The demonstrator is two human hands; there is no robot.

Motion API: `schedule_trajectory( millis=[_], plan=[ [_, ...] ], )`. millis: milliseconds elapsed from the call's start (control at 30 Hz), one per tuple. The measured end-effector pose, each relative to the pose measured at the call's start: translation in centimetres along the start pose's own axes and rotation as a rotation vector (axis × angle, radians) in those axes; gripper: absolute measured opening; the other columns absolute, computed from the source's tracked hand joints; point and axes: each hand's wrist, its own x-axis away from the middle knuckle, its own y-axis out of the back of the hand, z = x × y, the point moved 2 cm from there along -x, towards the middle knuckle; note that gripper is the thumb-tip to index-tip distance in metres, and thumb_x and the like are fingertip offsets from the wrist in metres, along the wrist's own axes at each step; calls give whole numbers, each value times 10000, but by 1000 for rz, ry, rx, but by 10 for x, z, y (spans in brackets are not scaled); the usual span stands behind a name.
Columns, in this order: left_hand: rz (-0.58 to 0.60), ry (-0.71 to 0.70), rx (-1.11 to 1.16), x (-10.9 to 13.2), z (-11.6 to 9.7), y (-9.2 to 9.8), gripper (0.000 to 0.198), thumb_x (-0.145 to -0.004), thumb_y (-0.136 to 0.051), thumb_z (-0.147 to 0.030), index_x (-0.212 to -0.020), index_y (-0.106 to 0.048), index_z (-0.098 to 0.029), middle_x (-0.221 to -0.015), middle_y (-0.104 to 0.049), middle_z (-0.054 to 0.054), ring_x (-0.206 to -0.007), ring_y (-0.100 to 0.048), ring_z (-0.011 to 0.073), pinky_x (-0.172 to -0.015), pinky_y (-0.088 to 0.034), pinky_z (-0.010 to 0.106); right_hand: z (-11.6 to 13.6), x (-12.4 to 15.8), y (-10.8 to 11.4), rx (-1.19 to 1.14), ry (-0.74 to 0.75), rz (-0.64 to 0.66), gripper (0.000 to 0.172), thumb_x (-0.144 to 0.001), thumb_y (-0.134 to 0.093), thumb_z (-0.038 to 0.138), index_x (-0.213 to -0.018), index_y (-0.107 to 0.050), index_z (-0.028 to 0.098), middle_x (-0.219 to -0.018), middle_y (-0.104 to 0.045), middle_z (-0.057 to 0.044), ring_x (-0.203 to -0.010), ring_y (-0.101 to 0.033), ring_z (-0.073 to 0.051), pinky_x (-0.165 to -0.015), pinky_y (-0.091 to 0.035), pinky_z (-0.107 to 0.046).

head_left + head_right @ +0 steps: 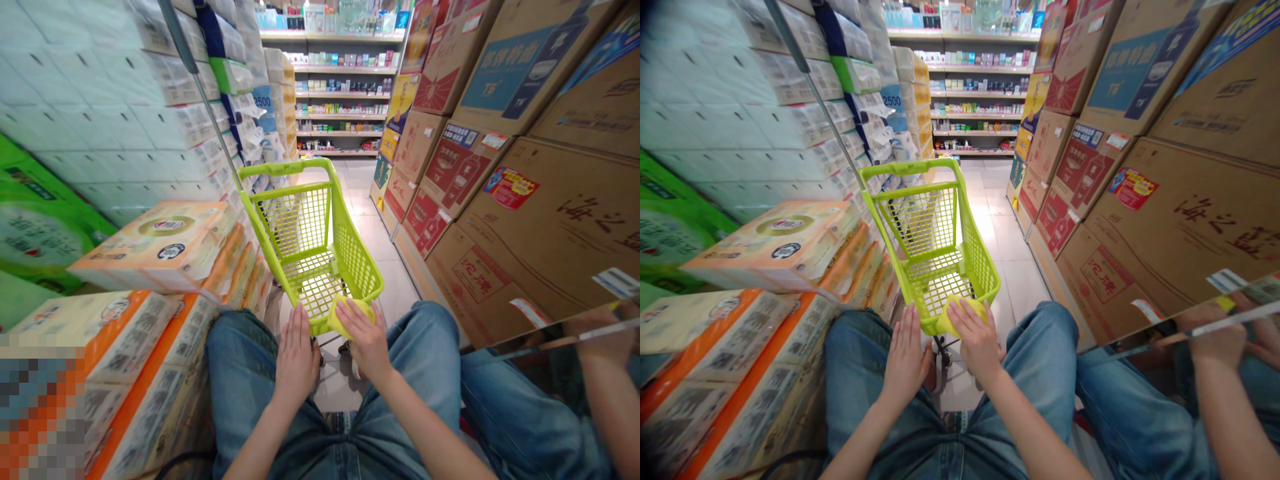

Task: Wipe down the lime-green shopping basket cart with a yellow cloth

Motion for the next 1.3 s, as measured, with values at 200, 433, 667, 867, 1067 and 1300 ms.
schedule_trajectory(
  millis=[200, 433, 667, 867, 1067, 1300],
  plan=[
    [-20, 5, -6, -2, -2, 2, 808, -908, -463, -143, -1576, -11, -104, -1615, -251, 194, -1501, -242, 286, -1169, -347, 489, -71, 2, 15, 109, -242, -120, 819, -702, -387, -23, -1447, -474, 307, -1386, -619, -18, -1355, -508, -195, -1217, -149, -526],
    [-10, -18, -5, 1, 1, 1, 788, -916, -457, -157, -1574, -30, -87, -1615, -249, 201, -1512, -207, 285, -1171, -343, 494, 26, -6, -21, -24, -131, -66, 744, -729, -394, -31, -1415, -520, 228, -1380, -625, -18, -1392, -455, -173, -1239, -139, -434],
    [2, -28, -3, 0, 1, 2, 782, -916, -460, -152, -1575, -41, -94, -1612, -256, 208, -1510, -215, 293, -1165, -345, 507, 28, -3, -15, -54, 52, -15, 679, -819, -372, 11, -1447, -475, 248, -1380, -625, -22, -1394, -451, -146, -1246, -64, -440],
    [9, -5, -8, -2, -1, 3, 820, -905, -469, -141, -1578, -2, -115, -1614, -265, 187, -1502, -242, 286, -1172, -342, 483, -73, 8, 14, 27, -93, -107, 678, -800, -366, -3, -1404, -525, 264, -1367, -634, -34, -1367, -492, -174, -1219, -138, -485],
    [8, -2, -15, -1, -1, 1, 845, -898, -487, -140, -1575, 18, -100, -1620, -236, 202, -1511, -211, 294, -1173, -337, 498, -44, 2, -1, 53, -196, -174, 727, -741, -373, -26, -1407, -528, 222, -1393, -613, -40, -1387, -465, -186, -1168, -266, -430],
    [-2, -42, -14, 2, 2, -1, 820, -904, -477, -148, -1577, -12, -103, -1618, -235, 209, -1520, -174, 297, -1169, -339, 519, 55, -9, -31, -94, 2, -100, 587, -872, -395, 44, -1429, -493, 203, -1378, -627, -42, -1366, -481, -150, -1205, -171, -370]
  ],
)
